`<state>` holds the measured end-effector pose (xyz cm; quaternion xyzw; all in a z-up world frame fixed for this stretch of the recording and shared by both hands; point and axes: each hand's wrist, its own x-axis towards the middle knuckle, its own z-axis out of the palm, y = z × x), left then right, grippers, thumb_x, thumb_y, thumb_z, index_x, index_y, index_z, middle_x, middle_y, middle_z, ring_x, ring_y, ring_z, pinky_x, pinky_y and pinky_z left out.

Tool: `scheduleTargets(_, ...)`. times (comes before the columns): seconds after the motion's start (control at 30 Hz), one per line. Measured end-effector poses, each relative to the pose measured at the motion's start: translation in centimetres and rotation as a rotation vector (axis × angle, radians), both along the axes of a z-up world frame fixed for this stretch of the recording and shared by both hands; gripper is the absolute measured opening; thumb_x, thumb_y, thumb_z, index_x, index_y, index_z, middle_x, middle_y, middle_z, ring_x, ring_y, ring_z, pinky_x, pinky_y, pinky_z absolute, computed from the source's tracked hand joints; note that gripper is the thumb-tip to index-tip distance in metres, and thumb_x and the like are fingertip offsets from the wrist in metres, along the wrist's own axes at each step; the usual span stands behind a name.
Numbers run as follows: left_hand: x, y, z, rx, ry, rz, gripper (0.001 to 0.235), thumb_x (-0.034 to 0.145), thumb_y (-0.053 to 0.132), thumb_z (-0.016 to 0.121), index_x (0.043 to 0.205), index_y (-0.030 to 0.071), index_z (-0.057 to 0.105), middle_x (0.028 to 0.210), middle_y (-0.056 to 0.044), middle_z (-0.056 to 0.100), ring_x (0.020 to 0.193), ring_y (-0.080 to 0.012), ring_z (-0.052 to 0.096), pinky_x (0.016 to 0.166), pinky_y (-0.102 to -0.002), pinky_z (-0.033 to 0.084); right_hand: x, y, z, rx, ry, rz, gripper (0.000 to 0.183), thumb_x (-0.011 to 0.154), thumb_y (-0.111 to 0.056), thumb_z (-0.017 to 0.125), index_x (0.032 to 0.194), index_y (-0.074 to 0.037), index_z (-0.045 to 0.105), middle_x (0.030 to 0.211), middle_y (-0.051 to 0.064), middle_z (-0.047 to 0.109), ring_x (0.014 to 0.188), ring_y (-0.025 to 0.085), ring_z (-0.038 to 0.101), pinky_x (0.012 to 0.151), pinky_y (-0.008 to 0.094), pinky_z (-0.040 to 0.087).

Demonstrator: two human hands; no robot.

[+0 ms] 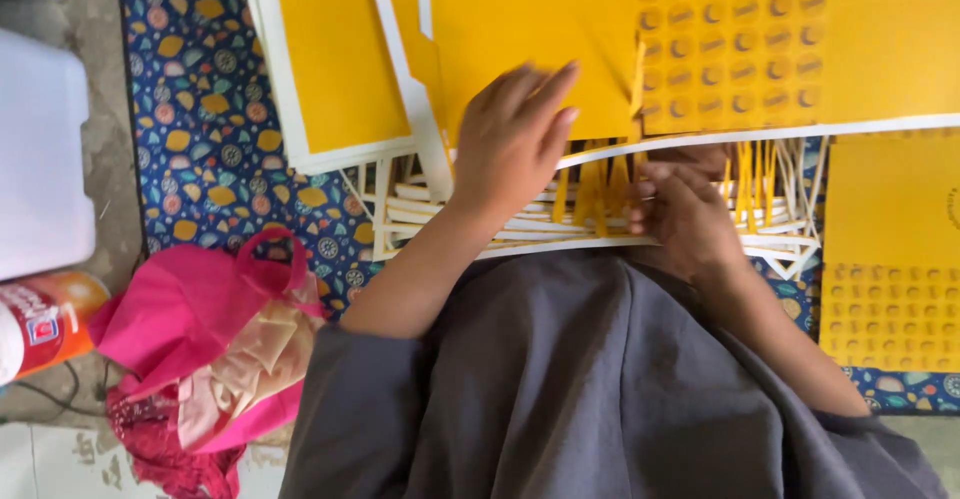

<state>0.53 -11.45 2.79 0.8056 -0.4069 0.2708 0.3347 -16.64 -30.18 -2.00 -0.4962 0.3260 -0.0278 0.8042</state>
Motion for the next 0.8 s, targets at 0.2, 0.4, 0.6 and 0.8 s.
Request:
scheduleTargets(0.2, 0.5, -7.0, 1.4, 0.335, 0.202, -0.072, 0.038, 0.100, 0.029, 0.066, 0.135, 0.016, 0.062, 0.147, -0.007, 0.055, 0.141, -0.0328, 0.050, 0.113, -0.049, 0.043, 0.8, -2.7, -0.4, 0.188, -0.110, -0.170, 0.024, 0.110, -0.028, 0.051, 0.121, -0.007, 0.054, 0.094, 0.010, 0.071, 0.067, 0.019, 0.066, 0.059, 0.031, 0.055)
scheduleTargets(0.4, 3.3, -9.3, -0.9, 0.640, 0.208, -0.022, 0.093, 0.089, 0.084, 0.015, 0.149, 0.024, 0.052, 0.159, -0.005, 0.040, 0.146, -0.0382, 0.033, 0.115, -0.070, 0.025, -0.1, -3.9, 0.6, 0.100, -0.133, -0.243, 0.021, 0.109, -0.017, 0.054, 0.115, -0.002, 0.067, 0.085, 0.010, 0.064, 0.066, 0.015, 0.059, 0.062, 0.026, 0.051)
scheduleTargets(0.6, 4.7, -6.9, -1.1, 0.645, 0.274, -0.061, 0.109, 0.081, 0.085, -0.006, 0.152, 0.023, 0.049, 0.162, 0.000, 0.037, 0.149, -0.0341, 0.025, 0.120, -0.065, 0.014, -2.6, -4.0, -1.5, 0.098, -0.108, -0.108, 0.017, 0.107, -0.016, 0.060, 0.103, 0.000, 0.066, 0.076, 0.009, 0.063, 0.069, 0.017, 0.064, 0.069, 0.030, 0.057)
scheduleTargets(0.8, 5.5, -3.5, 1.3, 0.557, 0.246, -0.008, 0.091, 0.095, 0.078, 0.014, 0.141, 0.017, 0.062, 0.140, -0.010, 0.063, 0.136, -0.0376, 0.048, 0.111, -0.066, 0.026, -3.2, -4.6, 0.3, 0.085, -0.158, -0.118, 0.027, 0.111, -0.023, 0.050, 0.117, 0.000, 0.062, 0.105, 0.013, 0.069, 0.080, 0.018, 0.064, 0.077, 0.032, 0.056)
